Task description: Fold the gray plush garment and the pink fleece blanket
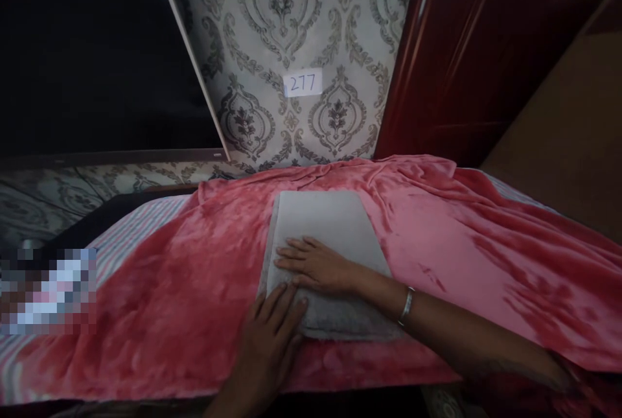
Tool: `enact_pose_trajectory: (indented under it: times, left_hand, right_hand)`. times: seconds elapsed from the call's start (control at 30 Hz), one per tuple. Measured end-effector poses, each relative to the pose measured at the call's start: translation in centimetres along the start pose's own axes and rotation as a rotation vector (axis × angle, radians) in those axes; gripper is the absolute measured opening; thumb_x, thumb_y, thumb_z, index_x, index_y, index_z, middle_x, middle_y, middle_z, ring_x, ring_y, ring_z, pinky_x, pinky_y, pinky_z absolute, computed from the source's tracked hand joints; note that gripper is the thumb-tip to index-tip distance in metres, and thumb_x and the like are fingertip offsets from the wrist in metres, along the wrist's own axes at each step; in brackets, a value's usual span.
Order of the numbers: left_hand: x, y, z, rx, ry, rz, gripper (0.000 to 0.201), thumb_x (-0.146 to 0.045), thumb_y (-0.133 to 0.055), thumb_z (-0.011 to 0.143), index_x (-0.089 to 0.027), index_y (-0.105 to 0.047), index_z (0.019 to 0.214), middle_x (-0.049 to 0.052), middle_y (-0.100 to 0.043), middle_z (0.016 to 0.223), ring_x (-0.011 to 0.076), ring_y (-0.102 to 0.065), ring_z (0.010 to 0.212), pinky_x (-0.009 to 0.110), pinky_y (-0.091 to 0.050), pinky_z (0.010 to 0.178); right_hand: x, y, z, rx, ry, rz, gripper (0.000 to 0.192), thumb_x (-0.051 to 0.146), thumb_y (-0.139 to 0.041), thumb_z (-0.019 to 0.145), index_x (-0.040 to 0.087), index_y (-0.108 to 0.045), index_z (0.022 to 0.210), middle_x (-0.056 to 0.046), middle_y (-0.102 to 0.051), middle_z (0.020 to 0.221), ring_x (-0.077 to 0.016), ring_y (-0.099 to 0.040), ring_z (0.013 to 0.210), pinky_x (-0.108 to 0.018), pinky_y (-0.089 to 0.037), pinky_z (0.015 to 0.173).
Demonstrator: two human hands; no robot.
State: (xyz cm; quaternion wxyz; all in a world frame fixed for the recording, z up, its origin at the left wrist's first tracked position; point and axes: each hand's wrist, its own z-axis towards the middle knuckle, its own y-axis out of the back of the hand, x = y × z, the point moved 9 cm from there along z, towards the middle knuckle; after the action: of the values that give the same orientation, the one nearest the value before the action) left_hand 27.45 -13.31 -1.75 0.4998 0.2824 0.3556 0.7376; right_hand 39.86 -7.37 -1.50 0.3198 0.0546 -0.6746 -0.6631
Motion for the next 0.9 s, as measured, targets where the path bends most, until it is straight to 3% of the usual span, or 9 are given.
enact_pose_trajectory:
  times: [0.13, 0.33, 0.53, 0.73, 0.8, 0.9]
  left_hand:
    - [0.1, 0.4, -0.4, -0.115, 0.03, -0.04, 0.035, -0.031, -0.051, 0.099, -0.024, -0.066, 0.13, 0.005, -0.063, 0.142, 0.0238, -0.054, 0.132, 0.041, -0.034, 0.112]
    - [0.6, 0.1, -0.9, -0.382, 0.016, -0.035, 0.032, -0.04, -0.05, 0.098, -0.023, -0.075, 0.107, 0.006, -0.076, 0.116, 0.0205, -0.063, 0.118, 0.037, -0.029, 0.118]
    - [0.7, -1.1, -1.7, -0.418, 0.002, 0.034, 0.031, -0.044, -0.051, 0.097, -0.028, -0.076, 0.107, 0.005, -0.076, 0.118, 0.0202, -0.058, 0.131, 0.039, -0.027, 0.122]
    - [0.6, -0.5, -1.7, -0.343, 0.008, 0.001, 0.03, -0.038, -0.06, 0.092, -0.026, -0.072, 0.117, 0.006, -0.071, 0.129, 0.0217, -0.06, 0.128, 0.04, -0.032, 0.118]
    - [0.9, -0.6, -1.6, -0.242, 0.038, -0.058, 0.033, -0.027, -0.057, 0.092, -0.027, -0.069, 0.123, 0.005, -0.068, 0.135, 0.0211, -0.06, 0.128, 0.039, -0.04, 0.113]
    - [1.8, -0.5, -1.8, -0.142, 0.119, -0.197, 0.043, -0.011, -0.048, 0.091, -0.028, -0.065, 0.127, 0.003, -0.065, 0.139, 0.0199, -0.056, 0.131, 0.04, -0.049, 0.104]
  right_hand:
    - [-3.3, 0.8, 2.8, 0.042, 0.004, -0.071, 0.063, 0.058, -0.037, 0.104, 0.032, -0.03, 0.16, -0.005, -0.021, 0.168, -0.0254, -0.008, 0.157, -0.055, -0.006, 0.125]
    - [-11.8, 2.8, 8.1, 0.047, -0.138, -0.119, 0.069, 0.065, -0.031, 0.102, 0.031, -0.026, 0.162, -0.006, -0.017, 0.169, -0.0288, -0.008, 0.157, -0.057, -0.009, 0.124]
    - [-17.4, 3.9, 11.2, -0.001, -0.33, -0.147, 0.065, 0.058, -0.027, 0.104, 0.029, -0.024, 0.163, -0.007, -0.018, 0.169, -0.0294, -0.009, 0.156, -0.059, -0.012, 0.123]
    - [-17.8, 4.8, 11.3, -0.011, -0.426, -0.208, 0.064, 0.052, -0.028, 0.105, 0.026, -0.024, 0.163, -0.009, -0.015, 0.169, -0.0314, -0.007, 0.156, -0.063, -0.011, 0.122]
    - [-16.6, 5.4, 11.0, -0.055, -0.41, -0.25, 0.064, 0.052, -0.031, 0.104, 0.025, -0.026, 0.162, -0.011, -0.017, 0.168, -0.0328, -0.01, 0.156, -0.065, -0.013, 0.121]
    - [-12.8, 5.9, 9.8, -0.127, -0.291, -0.29, 0.064, 0.052, -0.036, 0.104, 0.025, -0.03, 0.161, -0.013, -0.021, 0.168, -0.034, -0.015, 0.155, -0.065, -0.016, 0.121]
